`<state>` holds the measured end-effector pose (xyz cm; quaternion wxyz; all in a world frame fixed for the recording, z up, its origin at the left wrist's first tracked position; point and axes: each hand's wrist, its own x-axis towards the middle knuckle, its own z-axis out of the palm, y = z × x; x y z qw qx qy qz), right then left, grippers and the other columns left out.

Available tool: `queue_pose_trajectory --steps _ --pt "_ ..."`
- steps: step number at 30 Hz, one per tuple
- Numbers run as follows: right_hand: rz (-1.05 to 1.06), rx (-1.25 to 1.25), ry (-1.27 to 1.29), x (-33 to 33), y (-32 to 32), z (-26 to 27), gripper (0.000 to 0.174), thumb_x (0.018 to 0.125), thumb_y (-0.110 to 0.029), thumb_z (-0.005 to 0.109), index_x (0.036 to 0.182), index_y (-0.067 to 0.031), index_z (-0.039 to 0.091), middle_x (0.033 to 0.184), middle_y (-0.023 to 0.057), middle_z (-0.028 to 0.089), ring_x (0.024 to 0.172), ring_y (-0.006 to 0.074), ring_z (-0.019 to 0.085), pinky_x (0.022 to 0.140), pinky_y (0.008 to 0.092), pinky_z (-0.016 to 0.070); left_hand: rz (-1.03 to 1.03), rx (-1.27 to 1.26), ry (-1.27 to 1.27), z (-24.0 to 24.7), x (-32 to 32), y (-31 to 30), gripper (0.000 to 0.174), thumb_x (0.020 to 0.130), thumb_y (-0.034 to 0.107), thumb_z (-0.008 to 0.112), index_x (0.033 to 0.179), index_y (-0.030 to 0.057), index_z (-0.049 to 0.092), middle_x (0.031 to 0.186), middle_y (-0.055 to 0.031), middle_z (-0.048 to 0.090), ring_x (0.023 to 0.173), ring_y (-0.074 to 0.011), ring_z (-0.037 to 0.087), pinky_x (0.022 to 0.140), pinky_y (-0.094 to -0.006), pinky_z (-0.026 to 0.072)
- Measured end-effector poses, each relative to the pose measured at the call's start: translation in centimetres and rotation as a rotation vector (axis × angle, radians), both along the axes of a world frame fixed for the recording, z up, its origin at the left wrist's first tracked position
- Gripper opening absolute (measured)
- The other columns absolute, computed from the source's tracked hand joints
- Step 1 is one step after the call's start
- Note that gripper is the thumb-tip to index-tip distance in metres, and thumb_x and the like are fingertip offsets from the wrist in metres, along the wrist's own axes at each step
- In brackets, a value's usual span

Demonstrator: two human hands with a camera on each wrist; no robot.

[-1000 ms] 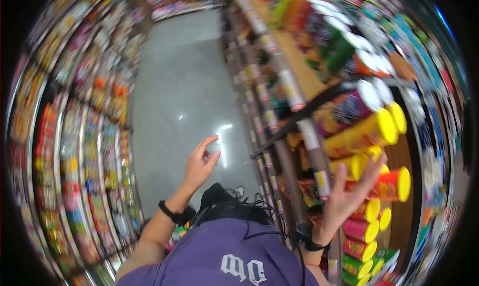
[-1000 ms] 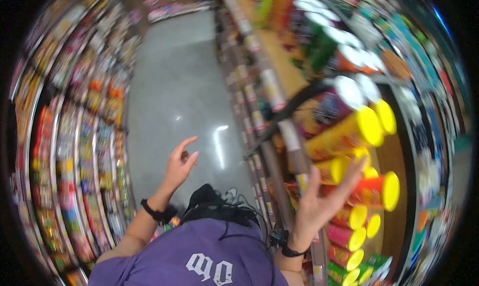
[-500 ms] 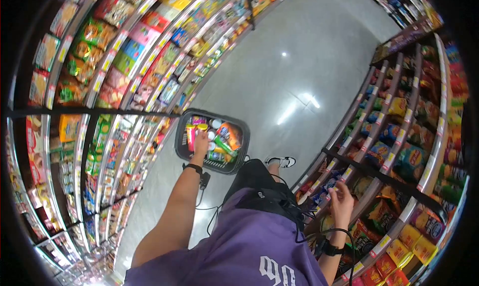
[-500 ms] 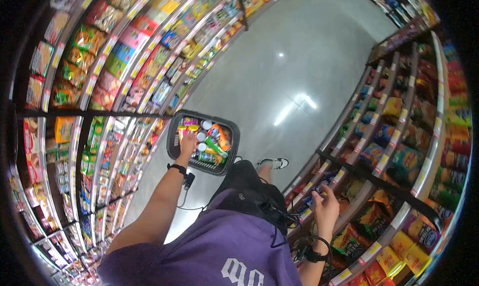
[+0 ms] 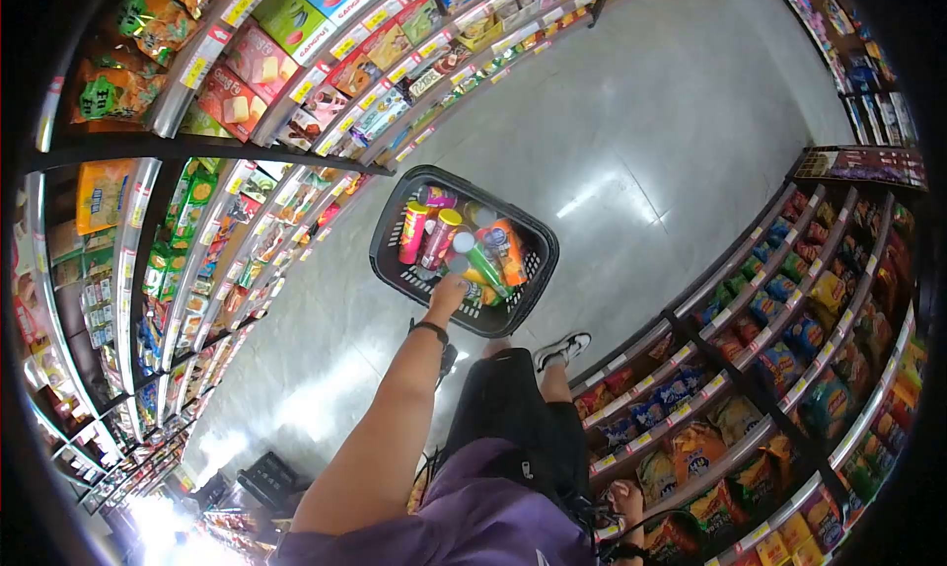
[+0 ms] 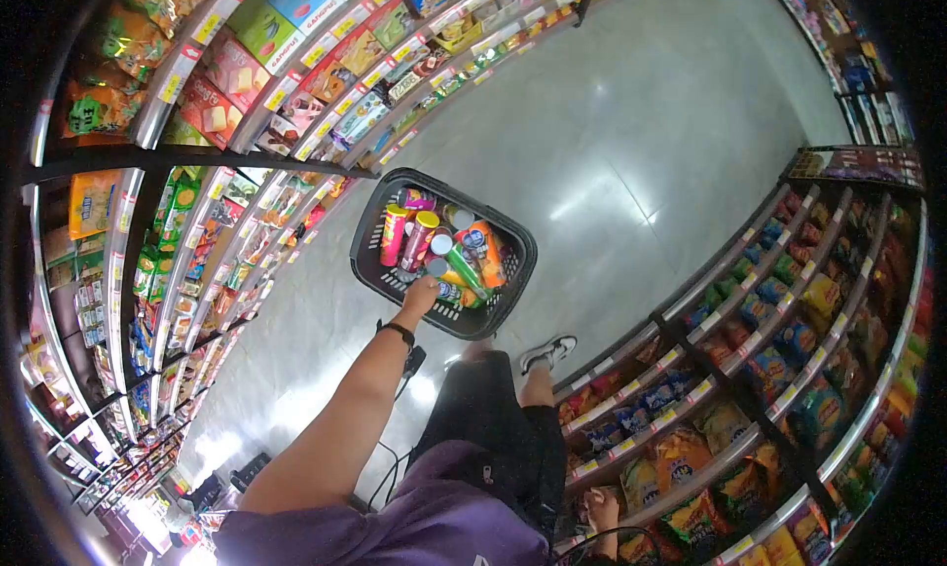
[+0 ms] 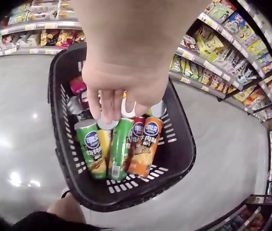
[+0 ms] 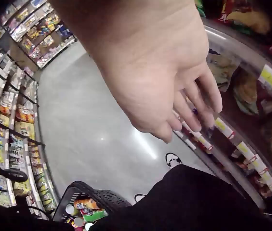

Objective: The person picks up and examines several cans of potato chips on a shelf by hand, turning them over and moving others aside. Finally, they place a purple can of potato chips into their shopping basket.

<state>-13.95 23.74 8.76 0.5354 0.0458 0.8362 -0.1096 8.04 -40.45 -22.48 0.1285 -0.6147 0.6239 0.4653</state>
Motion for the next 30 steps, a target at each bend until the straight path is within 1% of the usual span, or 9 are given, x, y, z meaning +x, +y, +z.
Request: queue_pose_trajectory --steps 5,7,11,12,13,15,16,18,30 --pt "-0.461 0.085 -0.012 0.2 -1.1 2.4 0.019 0.096 -0.022 0.067 0.1 -0.0034 0.064 0.079 0.0097 0.059 0.06 0.0176 0.051 0.047 0.0363 0.036 -0.142 -0.079 0.021 -4.6 -3.7 -5.1 0.043 0.086 0.029 0.06 0.126 0.0127 0.064 0.114 -0.0214 0.07 0.112 -0.0411 0.064 0.096 -0.0501 0.0497" --pt "-1.324 0.042 -0.193 -1.2 -1.4 3.3 0.02 0.1 -0.024 0.06 0.092 -0.0058 0.059 0.074 0.0082 0.055 0.055 0.0191 0.043 0.048 0.0381 0.0299 -0.045 -0.054 -0.067 -2.5 -5.8 -6.4 0.039 0.087 0.023 0.061 0.125 0.0137 0.065 0.125 -0.0191 0.065 0.116 -0.039 0.063 0.099 -0.0495 0.0491" --pt "-1.1 0.145 -0.022 -1.5 -3.7 3.6 0.028 0.103 -0.023 0.051 0.08 -0.0085 0.049 0.07 0.0107 0.052 0.054 0.0233 0.045 0.05 0.0363 0.0316 -0.261 -0.161 -0.02 -5.9 -6.6 -7.1 0.043 0.088 0.025 0.067 0.127 0.0078 0.061 0.123 -0.0203 0.064 0.111 -0.038 0.064 0.093 -0.0472 0.0524" --pt "-0.633 -0.032 0.037 -0.4 -3.4 4.2 0.022 0.102 -0.018 0.055 0.083 -0.0072 0.054 0.073 0.0121 0.057 0.057 0.0235 0.053 0.049 0.0353 0.0371 -0.307 -0.282 0.021 -7.1 -7.0 -7.2 0.043 0.089 0.026 0.067 0.127 0.0075 0.059 0.129 -0.02 0.059 0.115 -0.039 0.062 0.094 -0.0483 0.0519" --pt "-0.637 -0.014 0.035 -0.1 -2.4 4.2 0.022 0.102 -0.018 0.055 0.083 -0.0072 0.054 0.073 0.0121 0.057 0.057 0.0235 0.053 0.049 0.0353 0.0371 -0.352 -0.401 0.063 -8.2 -7.5 -7.1 0.043 0.09 0.027 0.066 0.127 0.0072 0.057 0.135 -0.0197 0.054 0.119 -0.0401 0.06 0.096 -0.0494 0.0514" --pt "-1.476 -0.29 -0.379 -0.2 1.9 3.2 0.008 0.1 -0.007 0.058 0.099 -0.0019 0.064 0.078 0.013 0.062 0.061 0.0241 0.061 0.049 0.0327 0.0456 -0.226 -0.262 0.037 -7.1 -10.3 -8.0 0.058 0.088 0.032 0.07 0.135 0.0058 0.048 0.133 -0.0212 0.054 0.118 -0.0416 0.059 0.094 -0.0499 0.0526" --pt "-1.484 -0.287 -0.369 0.6 1.4 3.3 0.008 0.1 -0.007 0.058 0.099 -0.0019 0.064 0.078 0.013 0.062 0.061 0.0241 0.061 0.049 0.0327 0.0456 -0.149 -0.286 -0.023 -6.9 -11.8 -8.5 0.063 0.085 0.032 0.073 0.136 0.0066 0.045 0.135 -0.021 0.052 0.119 -0.0417 0.059 0.094 -0.0504 0.0529" --pt "-0.817 0.135 0.045 2.9 -0.2 3.2 0.013 0.099 -0.003 0.061 0.11 0.001 0.066 0.078 0.0125 0.063 0.064 0.0232 0.063 0.054 0.032 0.0516 -0.053 -0.277 -0.088 -7.2 -14.0 -9.2 0.082 0.078 0.033 0.081 0.143 0.008 0.038 0.143 -0.0217 0.047 0.123 -0.041 0.057 0.096 -0.05 0.0528" --pt "-0.648 0.0 -0.008 2.5 -6.4 3.1 0.039 0.097 -0.025 0.07 0.116 0.0089 0.062 0.087 0.0147 0.069 0.067 0.0194 0.067 0.057 0.032 0.0544 0.264 -0.371 0.004 -4.7 -14.7 -7.4 0.075 0.072 0.028 0.075 0.137 0.0034 0.045 0.134 -0.026 0.054 0.121 -0.0446 0.055 0.102 -0.0497 0.0473"
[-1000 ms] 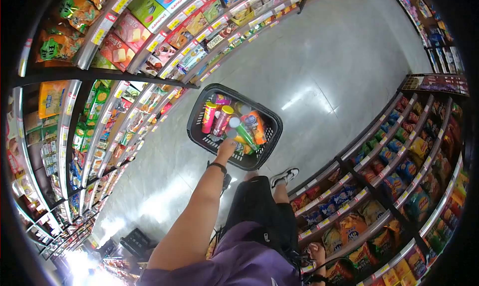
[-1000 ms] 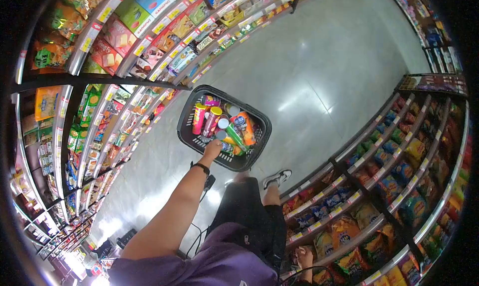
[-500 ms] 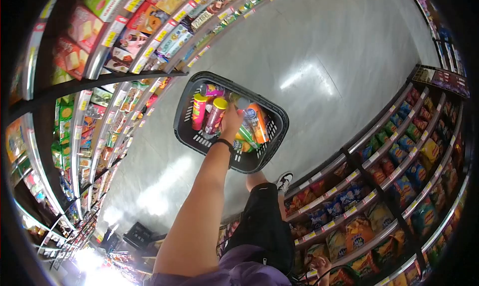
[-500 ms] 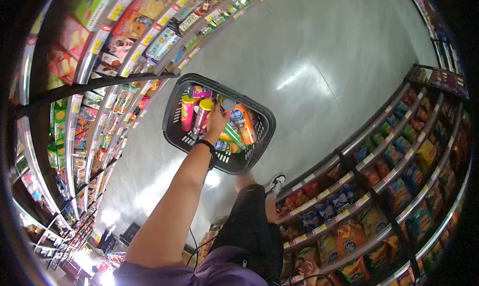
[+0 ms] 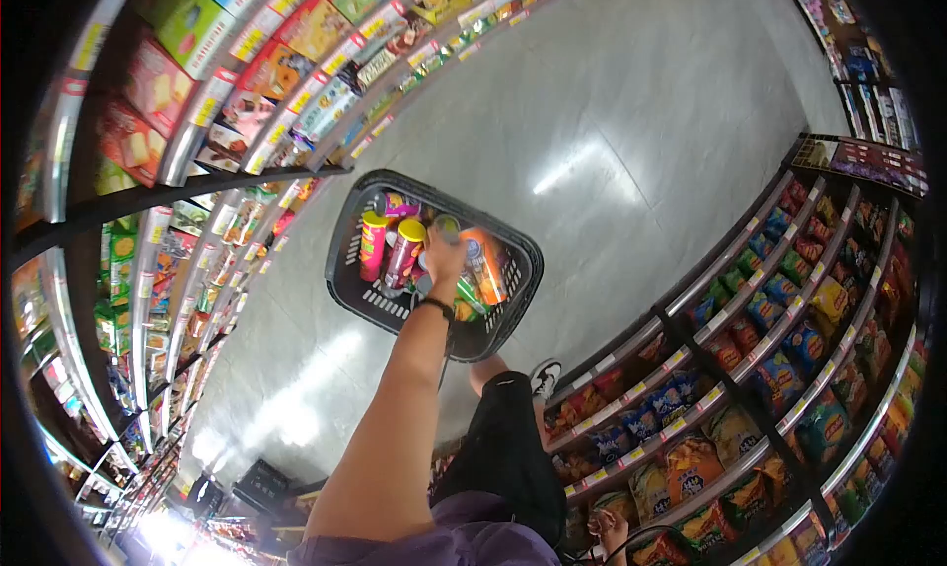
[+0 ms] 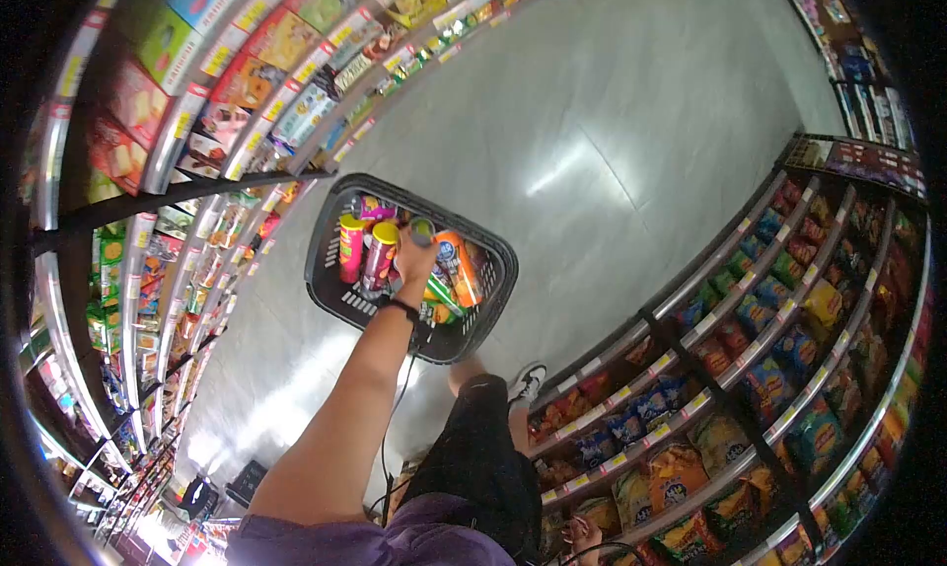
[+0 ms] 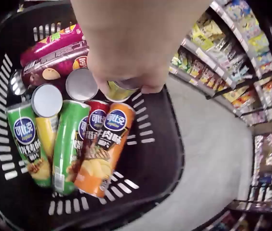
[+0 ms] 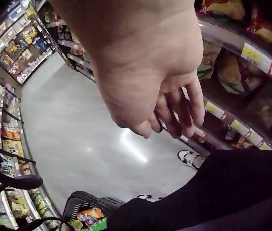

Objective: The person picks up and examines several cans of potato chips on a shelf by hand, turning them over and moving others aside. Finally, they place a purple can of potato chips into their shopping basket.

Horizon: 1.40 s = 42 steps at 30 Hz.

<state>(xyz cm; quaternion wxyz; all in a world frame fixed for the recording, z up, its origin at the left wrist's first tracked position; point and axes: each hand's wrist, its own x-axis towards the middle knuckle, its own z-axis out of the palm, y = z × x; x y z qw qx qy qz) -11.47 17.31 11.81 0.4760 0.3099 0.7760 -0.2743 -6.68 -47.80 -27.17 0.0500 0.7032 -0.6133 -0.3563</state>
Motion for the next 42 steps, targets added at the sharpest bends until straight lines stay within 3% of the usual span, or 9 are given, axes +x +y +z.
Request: queue_pose_trajectory --steps 2,4,5,7,15,20,27,31,42 --pt "-0.006 -0.037 0.005 -1.4 -1.2 0.0 0.042 0.097 -0.027 0.069 0.117 0.0093 0.061 0.088 0.0148 0.069 0.069 0.0194 0.068 0.058 0.0318 0.055 0.154 0.026 0.331 -8.9 4.1 2.5 0.067 0.077 0.028 0.077 0.134 0.0086 0.047 0.13 -0.0197 0.056 0.123 -0.0371 0.055 0.1 -0.0478 0.0497" --pt "-0.041 -0.14 0.058 -1.6 -1.2 -0.2 0.045 0.098 -0.033 0.068 0.118 0.0068 0.06 0.092 0.0138 0.07 0.075 0.0196 0.07 0.062 0.0318 0.0569 0.701 0.426 0.861 1.7 2.7 3.8 0.055 0.082 0.02 0.074 0.13 0.0109 0.049 0.124 -0.0143 0.057 0.12 -0.032 0.056 0.095 -0.0484 0.0539" --pt "-0.059 -0.163 0.073 -1.6 -1.5 -0.1 0.045 0.098 -0.033 0.068 0.118 0.0068 0.06 0.092 0.0138 0.07 0.075 0.0196 0.07 0.062 0.0318 0.0569 0.799 0.516 1.006 9.6 1.0 3.8 0.036 0.085 0.004 0.069 0.117 0.0077 0.053 0.112 -0.0108 0.062 0.109 -0.0285 0.062 0.091 -0.0409 0.0586" --pt "0.022 -0.179 0.18 -2.4 -3.0 -0.4 0.042 0.098 -0.032 0.068 0.12 0.0025 0.061 0.093 0.0118 0.071 0.076 0.0197 0.07 0.063 0.0321 0.0571 0.741 0.962 1.309 13.6 1.6 4.6 0.033 0.091 0.012 0.063 0.123 0.0054 0.057 0.124 -0.0134 0.063 0.117 -0.0323 0.062 0.101 -0.0485 0.0525" --pt "0.159 -0.406 0.536 -8.6 -7.6 3.8 0.034 0.098 -0.019 0.067 0.124 0.002 0.063 0.1 0.0057 0.071 0.086 0.0117 0.067 0.067 0.0242 0.0508 -0.287 0.938 1.317 45.4 -8.3 13.4 0.072 0.087 0.005 0.068 0.15 0.0116 0.034 0.14 -0.0109 0.048 0.129 -0.0228 0.05 0.104 -0.0427 0.0461" --pt "0.07 -0.723 0.755 -12.0 -11.5 14.5 0.037 0.1 -0.014 0.064 0.133 0.0007 0.059 0.118 0.0111 0.07 0.104 0.0189 0.068 0.09 0.0314 0.0548 -0.728 0.923 1.39 57.9 -11.0 22.4 0.082 0.077 0.001 0.079 0.145 0.0106 0.034 0.136 -0.0098 0.048 0.13 -0.0228 0.048 0.108 -0.039 0.0401" --pt "-0.048 -1.236 0.883 -10.4 -11.1 24.1 0.056 0.098 -0.016 0.066 0.145 0.0041 0.045 0.137 0.0144 0.058 0.125 0.023 0.056 0.106 0.0406 0.0474 -0.887 1.091 1.354 64.2 -11.2 31.7 0.083 0.077 0.001 0.08 0.145 0.0107 0.033 0.137 -0.0099 0.047 0.131 -0.0224 0.047 0.109 -0.0395 0.0407" --pt "-0.051 -1.344 0.903 -7.3 -9.3 25.6 0.097 0.089 -0.056 0.071 0.156 -0.0021 0.027 0.153 0.0147 0.043 0.142 0.0287 0.041 0.112 0.0495 0.0394 -1.117 0.997 1.334 66.1 -10.4 34.6 0.085 0.076 0.001 0.082 0.145 0.0081 0.032 0.139 -0.0112 0.044 0.134 -0.0227 0.045 0.112 -0.0407 0.0395" --pt "-0.607 -1.272 1.094 6.6 -10.9 24.8 0.073 0.092 -0.021 0.075 0.15 -0.0001 0.035 0.146 0.0123 0.05 0.136 0.0249 0.046 0.116 0.0437 0.0351 -1.997 0.572 1.122 67.5 -4.7 33.1 0.086 0.077 0.012 0.088 0.149 0.0072 0.041 0.149 -0.0112 0.045 0.135 -0.0235 0.049 0.109 -0.0398 0.0458"
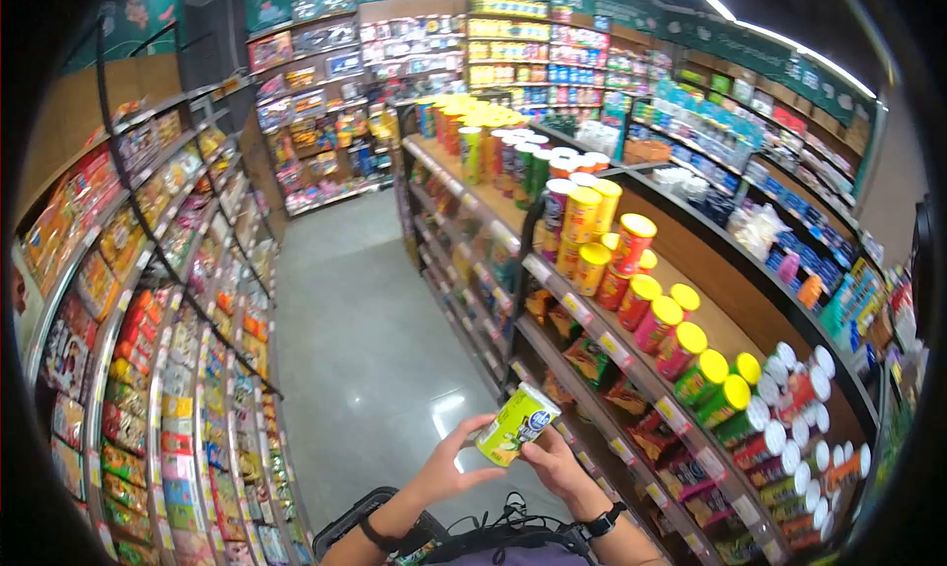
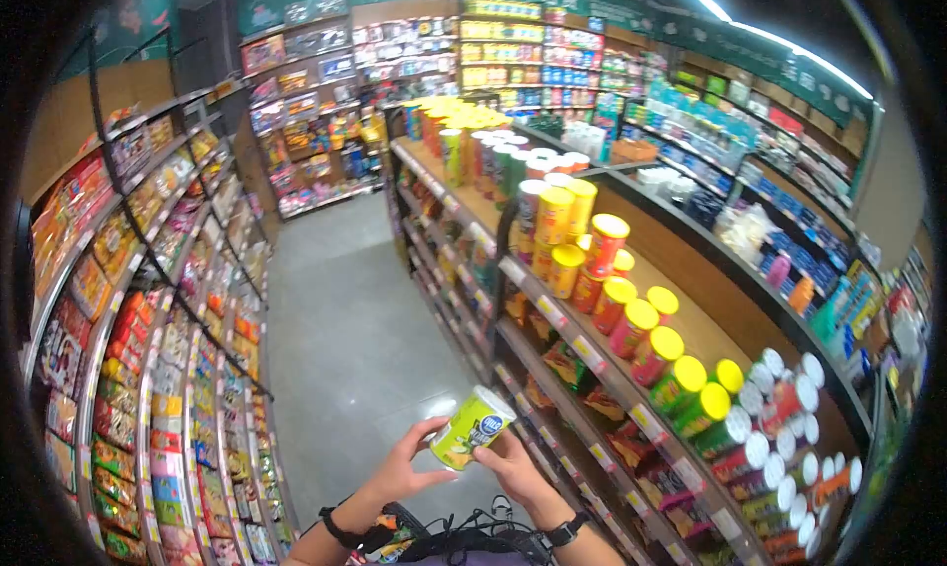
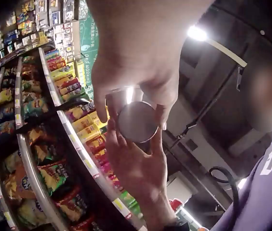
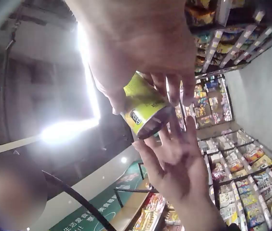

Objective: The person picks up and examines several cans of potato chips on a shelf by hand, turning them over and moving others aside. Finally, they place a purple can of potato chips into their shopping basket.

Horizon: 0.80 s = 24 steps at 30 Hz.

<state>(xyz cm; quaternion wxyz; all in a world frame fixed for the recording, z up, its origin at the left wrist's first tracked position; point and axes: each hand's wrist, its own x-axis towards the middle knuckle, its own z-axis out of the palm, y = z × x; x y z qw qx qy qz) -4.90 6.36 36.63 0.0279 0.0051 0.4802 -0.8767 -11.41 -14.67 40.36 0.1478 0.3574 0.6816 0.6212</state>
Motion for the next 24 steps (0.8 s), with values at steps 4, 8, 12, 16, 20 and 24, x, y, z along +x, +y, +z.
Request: queue_pose_trajectory --steps 4,8,12,16,20,24 --pt "-0.16 0.063 -0.018 5.2 -0.7 -0.2 0.072 0.09 -0.023 0.076 0.148 0.0001 0.041 0.141 0.0112 0.054 0.133 0.0235 0.048 0.114 0.0417 0.0365 -0.044 0.128 -0.117 -2.9 2.9 -2.5 0.078 0.081 0.012 0.084 0.148 0.0096 0.045 0.148 -0.0096 0.05 0.132 -0.0224 0.052 0.105 -0.0395 0.0478" --pt "-0.322 0.08 -0.029 10.9 -0.9 -0.5 0.071 0.088 -0.026 0.078 0.146 -0.0002 0.045 0.139 0.0104 0.057 0.129 0.0222 0.051 0.112 0.0398 0.0375 -0.119 0.102 -0.369 -6.8 5.2 -5.4 0.053 0.087 0.008 0.076 0.135 0.0033 0.056 0.126 -0.0141 0.065 0.11 -0.0205 0.064 0.094 -0.0357 0.0527" --pt "-0.509 0.141 -0.047 16.5 -0.4 0.0 0.069 0.088 -0.025 0.078 0.144 0.0 0.047 0.137 0.0098 0.059 0.127 0.0205 0.053 0.111 0.0382 0.0377 -0.002 0.032 -0.494 -8.6 7.0 -7.0 0.03 0.093 0.011 0.068 0.12 -0.001 0.064 0.099 -0.0154 0.073 0.078 -0.0153 0.067 0.075 -0.0281 0.052" --pt "-0.692 0.108 -0.025 21.4 0.7 -0.5 0.063 0.087 -0.021 0.076 0.14 0.0004 0.051 0.131 0.0083 0.062 0.121 0.0183 0.057 0.106 0.035 0.0423 -0.03 -0.042 -0.466 -8.6 8.8 -6.0 0.026 0.094 0.017 0.065 0.113 0.0004 0.067 0.092 -0.0127 0.073 0.07 -0.0144 0.065 0.067 -0.0267 0.0486" --pt "-0.848 0.018 0.008 25.0 2.0 0.0 0.054 0.089 -0.015 0.073 0.136 0.0023 0.053 0.124 0.0085 0.065 0.112 0.0175 0.063 0.099 0.0334 0.0511 -0.047 -0.027 -0.436 -7.8 9.3 -4.5 0.024 0.094 0.017 0.065 0.112 0.0011 0.067 0.091 -0.0117 0.073 0.07 -0.0148 0.065 0.068 -0.0277 0.0496" --pt "-0.89 0.066 -0.017 27.4 3.7 0.5 0.051 0.09 -0.017 0.072 0.134 0.003 0.055 0.121 0.0089 0.066 0.108 0.0166 0.065 0.096 0.0326 0.0523 -0.016 0.079 -0.459 -8.1 10.8 -2.2 0.022 0.096 0.016 0.062 0.112 0.0017 0.067 0.092 -0.0112 0.072 0.073 -0.0159 0.067 0.071 -0.029 0.0516"
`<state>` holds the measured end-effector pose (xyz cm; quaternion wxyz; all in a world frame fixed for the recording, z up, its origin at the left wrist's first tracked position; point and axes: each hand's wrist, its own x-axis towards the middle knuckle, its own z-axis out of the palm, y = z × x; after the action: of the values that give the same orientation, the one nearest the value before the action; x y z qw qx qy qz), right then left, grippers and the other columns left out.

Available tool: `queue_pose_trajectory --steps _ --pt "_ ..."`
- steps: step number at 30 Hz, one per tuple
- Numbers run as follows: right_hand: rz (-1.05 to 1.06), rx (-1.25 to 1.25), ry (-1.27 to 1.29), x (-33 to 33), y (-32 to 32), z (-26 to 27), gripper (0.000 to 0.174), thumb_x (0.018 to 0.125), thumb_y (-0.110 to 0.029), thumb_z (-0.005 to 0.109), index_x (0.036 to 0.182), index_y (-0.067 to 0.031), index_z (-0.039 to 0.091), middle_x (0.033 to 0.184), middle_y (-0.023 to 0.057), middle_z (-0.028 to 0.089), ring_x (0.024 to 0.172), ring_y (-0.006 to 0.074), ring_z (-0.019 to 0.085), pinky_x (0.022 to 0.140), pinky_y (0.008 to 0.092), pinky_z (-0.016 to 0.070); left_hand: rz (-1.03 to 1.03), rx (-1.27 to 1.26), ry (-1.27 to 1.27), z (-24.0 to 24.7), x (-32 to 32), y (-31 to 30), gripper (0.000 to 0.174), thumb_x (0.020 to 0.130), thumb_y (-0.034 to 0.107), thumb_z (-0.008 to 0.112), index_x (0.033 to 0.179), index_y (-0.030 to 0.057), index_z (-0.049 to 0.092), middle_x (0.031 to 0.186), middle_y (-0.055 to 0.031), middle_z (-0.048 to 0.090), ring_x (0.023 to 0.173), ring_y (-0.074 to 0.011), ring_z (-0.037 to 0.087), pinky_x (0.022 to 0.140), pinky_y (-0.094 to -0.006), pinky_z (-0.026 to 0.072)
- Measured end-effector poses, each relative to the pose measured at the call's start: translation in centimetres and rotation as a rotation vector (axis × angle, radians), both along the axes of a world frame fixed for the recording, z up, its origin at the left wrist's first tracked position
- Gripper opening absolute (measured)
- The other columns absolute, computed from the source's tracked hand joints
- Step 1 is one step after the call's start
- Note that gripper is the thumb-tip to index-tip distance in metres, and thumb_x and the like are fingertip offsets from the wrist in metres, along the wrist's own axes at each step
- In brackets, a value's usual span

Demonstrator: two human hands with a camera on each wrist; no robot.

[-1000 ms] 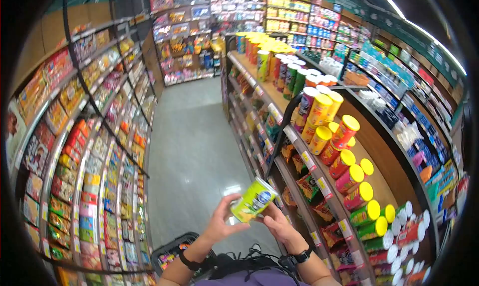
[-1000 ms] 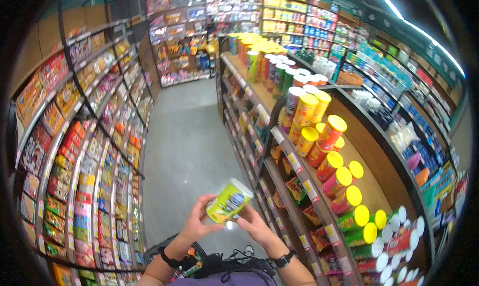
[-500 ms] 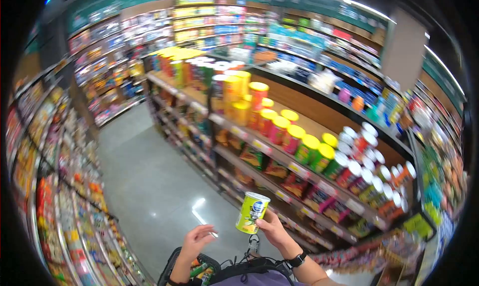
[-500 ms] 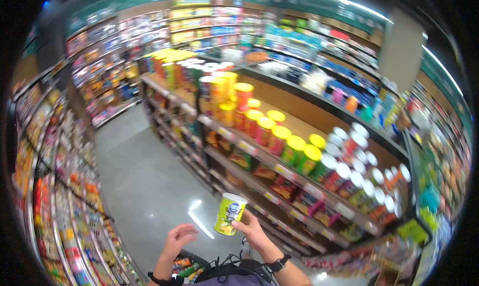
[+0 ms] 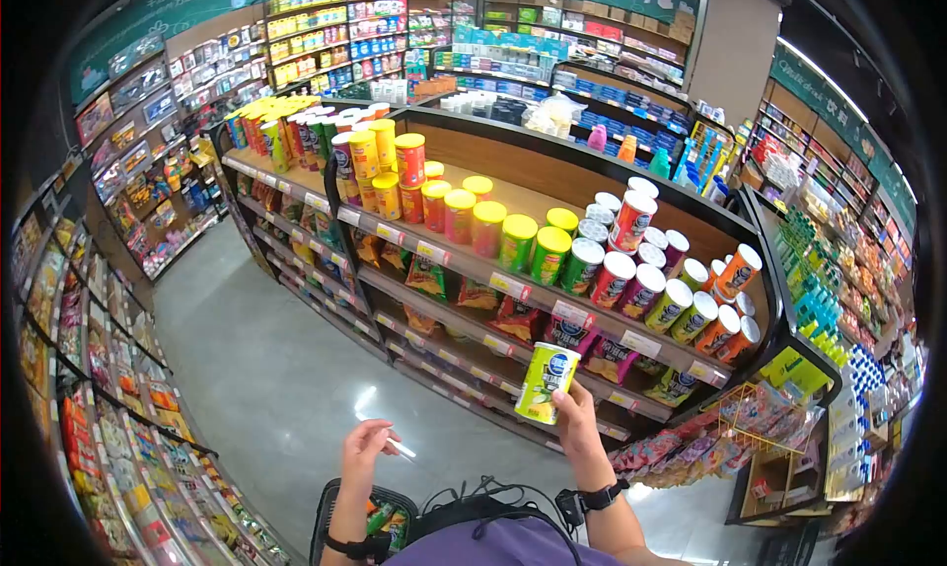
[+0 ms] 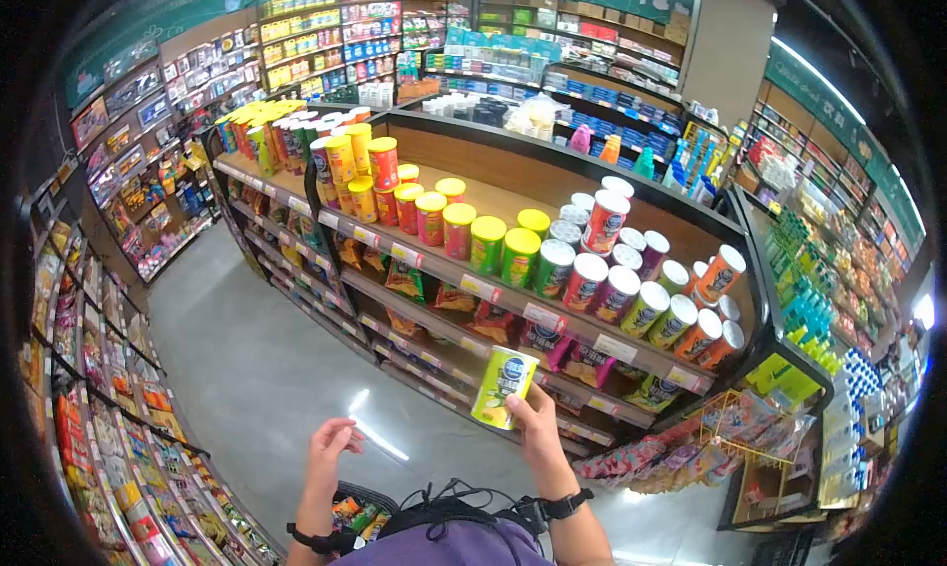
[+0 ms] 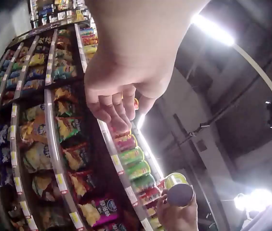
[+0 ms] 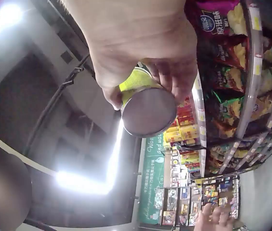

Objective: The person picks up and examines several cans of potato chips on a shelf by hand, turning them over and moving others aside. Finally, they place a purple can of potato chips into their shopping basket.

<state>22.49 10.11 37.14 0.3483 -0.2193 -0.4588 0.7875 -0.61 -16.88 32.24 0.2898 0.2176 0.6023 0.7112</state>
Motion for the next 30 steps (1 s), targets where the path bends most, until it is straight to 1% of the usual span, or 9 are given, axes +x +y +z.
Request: queue_pose_trajectory --steps 3,6,9,13,20,25,30 --pt "-0.053 0.015 -0.032 1.9 0.7 0.6 0.049 0.089 -0.018 0.072 0.13 0.0024 0.057 0.117 0.0077 0.067 0.105 0.0155 0.065 0.094 0.032 0.0522 -0.077 -0.021 -0.032 0.1 2.4 2.2 0.022 0.097 0.016 0.062 0.113 0.0018 0.066 0.092 -0.0111 0.072 0.074 -0.0154 0.067 0.073 -0.0292 0.0516" --pt "-0.094 0.086 -0.094 4.6 1.9 0.8 0.047 0.088 -0.02 0.074 0.126 0.0022 0.06 0.112 0.0069 0.069 0.102 0.0145 0.065 0.091 0.03 0.0508 -0.164 -0.036 -0.073 0.0 4.5 4.7 0.023 0.098 0.017 0.063 0.114 0.0016 0.066 0.093 -0.0113 0.072 0.075 -0.0146 0.066 0.074 -0.029 0.0509" --pt "-0.151 0.048 -0.141 7.6 2.9 0.3 0.047 0.088 -0.021 0.074 0.126 0.0019 0.06 0.112 0.0064 0.069 0.101 0.014 0.064 0.091 0.0295 0.0506 -0.218 -0.047 -0.1 0.1 6.6 6.5 0.024 0.098 0.018 0.063 0.114 0.0012 0.066 0.094 -0.0115 0.072 0.076 -0.015 0.066 0.074 -0.0294 0.0512" --pt "-0.183 0.05 -0.093 10.4 3.6 -0.3 0.047 0.089 -0.023 0.073 0.127 0.0017 0.059 0.112 0.0057 0.069 0.1 0.0135 0.064 0.09 0.0288 0.0506 -0.264 -0.056 -0.093 1.2 9.0 8.8 0.025 0.098 0.019 0.063 0.115 0.0002 0.066 0.094 -0.0119 0.072 0.077 -0.016 0.066 0.076 -0.0307 0.0524" --pt "-0.217 0.109 -0.124 14.9 5.4 -0.9 0.057 0.087 -0.033 0.078 0.128 0.0027 0.06 0.112 0.0065 0.069 0.102 0.0139 0.064 0.091 0.03 0.05 -0.308 -0.094 -0.084 1.2 12.8 11.4 0.025 0.098 0.018 0.062 0.115 -0.0007 0.066 0.093 -0.0121 0.072 0.078 -0.0163 0.067 0.077 -0.0313 0.0534" --pt "-0.219 0.069 -0.1 16.9 6.4 -0.8 0.058 0.088 -0.035 0.076 0.127 0.0041 0.06 0.114 0.0073 0.069 0.102 0.0148 0.064 0.092 0.0303 0.0495 -0.32 -0.093 -0.073 1.0 15.2 12.7 0.025 0.098 0.018 0.063 0.114 -0.0007 0.066 0.093 -0.0124 0.072 0.077 -0.0161 0.067 0.076 -0.0309 0.0542" --pt "-0.201 0.107 -0.08 18.7 7.7 -1.8 0.057 0.089 -0.036 0.075 0.127 0.0044 0.06 0.116 0.0081 0.068 0.105 0.0147 0.063 0.094 0.0305 0.0485 -0.314 -0.076 -0.081 1.0 17.2 13.3 0.024 0.098 0.018 0.063 0.113 0.0001 0.067 0.093 -0.0126 0.072 0.077 -0.0159 0.067 0.076 -0.0305 0.0545"
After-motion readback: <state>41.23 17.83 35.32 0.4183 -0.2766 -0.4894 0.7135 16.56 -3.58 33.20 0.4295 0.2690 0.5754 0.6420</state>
